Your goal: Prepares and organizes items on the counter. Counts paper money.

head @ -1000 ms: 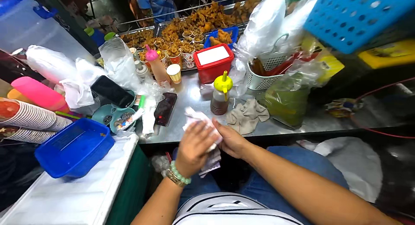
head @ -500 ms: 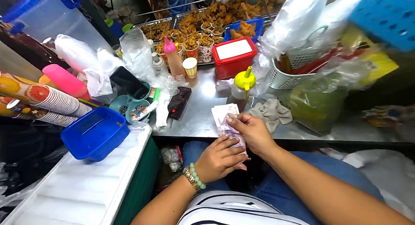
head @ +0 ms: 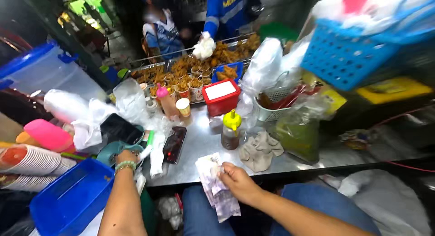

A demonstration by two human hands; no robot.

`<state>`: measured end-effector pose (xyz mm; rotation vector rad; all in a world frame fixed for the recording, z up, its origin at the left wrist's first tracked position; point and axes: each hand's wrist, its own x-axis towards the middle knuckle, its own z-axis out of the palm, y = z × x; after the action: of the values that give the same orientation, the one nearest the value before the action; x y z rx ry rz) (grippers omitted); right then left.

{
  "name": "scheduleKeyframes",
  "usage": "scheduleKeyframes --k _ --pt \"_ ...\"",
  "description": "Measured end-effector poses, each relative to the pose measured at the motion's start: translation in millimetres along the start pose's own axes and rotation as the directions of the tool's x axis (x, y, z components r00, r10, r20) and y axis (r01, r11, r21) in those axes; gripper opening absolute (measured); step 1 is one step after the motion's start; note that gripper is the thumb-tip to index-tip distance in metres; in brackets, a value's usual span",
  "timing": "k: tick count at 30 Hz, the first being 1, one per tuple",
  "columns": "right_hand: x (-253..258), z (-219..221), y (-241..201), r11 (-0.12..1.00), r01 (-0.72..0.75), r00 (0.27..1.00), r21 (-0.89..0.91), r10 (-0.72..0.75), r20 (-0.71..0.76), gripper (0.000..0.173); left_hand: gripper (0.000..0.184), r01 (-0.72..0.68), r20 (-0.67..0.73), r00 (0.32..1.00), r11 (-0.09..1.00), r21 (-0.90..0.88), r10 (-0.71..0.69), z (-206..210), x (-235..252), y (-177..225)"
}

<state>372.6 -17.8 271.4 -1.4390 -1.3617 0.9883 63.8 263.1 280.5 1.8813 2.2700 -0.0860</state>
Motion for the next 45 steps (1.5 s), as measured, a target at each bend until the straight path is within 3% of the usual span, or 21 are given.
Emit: scheduleKeyframes --k 9,12,15,21,24,26,29,32,36,39,45 --pt "21.4 9.3 4.0 0.991 0.079 0.995 -0.112 -0.072 0.069 0.026 0.045 0.082 -0.151 0.984 0.995 -0.058 -0.090 7.1 -5.5 7.0" --pt "26.4 13.1 0.7 0.987 0.090 0.989 -0.132 -0.073 0.129 0.027 0.039 0.087 -0.123 0.988 0.993 -0.079 -0.097 5.3 -5.0 9.3" --pt "29.1 14.4 -7.0 0.986 0.086 0.975 -0.142 -0.054 0.216 0.028 0.037 0.045 -0.175 0.980 0.964 -0.262 -0.094 -3.3 -8.5 9.9" --pt "31.2 16.5 -2.8 0.982 0.123 0.975 -0.146 -0.092 0.204 0.027 0.033 -0.237 -0.370 0.929 0.767 -0.596 -0.001 -32.8 -27.7 29.6" --pt "30.3 16.1 -3.1 0.980 0.140 0.976 -0.140 -0.112 0.187 0.027 0.031 -0.362 -0.397 0.916 0.529 -0.767 0.050 -38.3 -43.0 50.3" --pt "27.8 15.1 -4.7 0.981 0.134 0.975 -0.138 -0.106 0.196 0.027 0.042 -0.410 -0.391 0.911 0.385 -0.827 0.131 -39.9 -55.0 64.4" --pt "25.0 13.5 -5.2 0.981 0.135 0.972 -0.142 -0.104 0.209 0.027 0.037 -0.433 -0.374 0.899 0.343 -0.834 0.227 -38.0 -67.3 80.4" --pt "22.9 14.2 -1.3 0.976 0.161 0.976 -0.144 -0.136 0.169 0.026 0.027 -0.414 -0.340 0.903 0.318 -0.853 0.263 -34.5 -74.9 93.8" --pt "24.1 12.6 -1.5 0.974 0.166 0.977 -0.153 -0.141 0.161 0.026 0.034 -0.326 -0.256 0.925 0.241 -0.914 0.281 -36.0 -84.3 109.4" --pt "25.3 6.0 -9.7 0.982 0.124 0.983 -0.143 -0.103 0.150 0.028 0.027 -0.239 -0.176 0.937 0.183 -0.954 0.303 -39.5 -97.2 118.2" --pt "35.3 -13.7 -18.2 0.986 0.112 0.987 0.124 -0.095 -0.130 0.026 0.018 -0.035 -0.008 0.930 0.066 -0.997 0.367 -39.1 -129.2 120.6"
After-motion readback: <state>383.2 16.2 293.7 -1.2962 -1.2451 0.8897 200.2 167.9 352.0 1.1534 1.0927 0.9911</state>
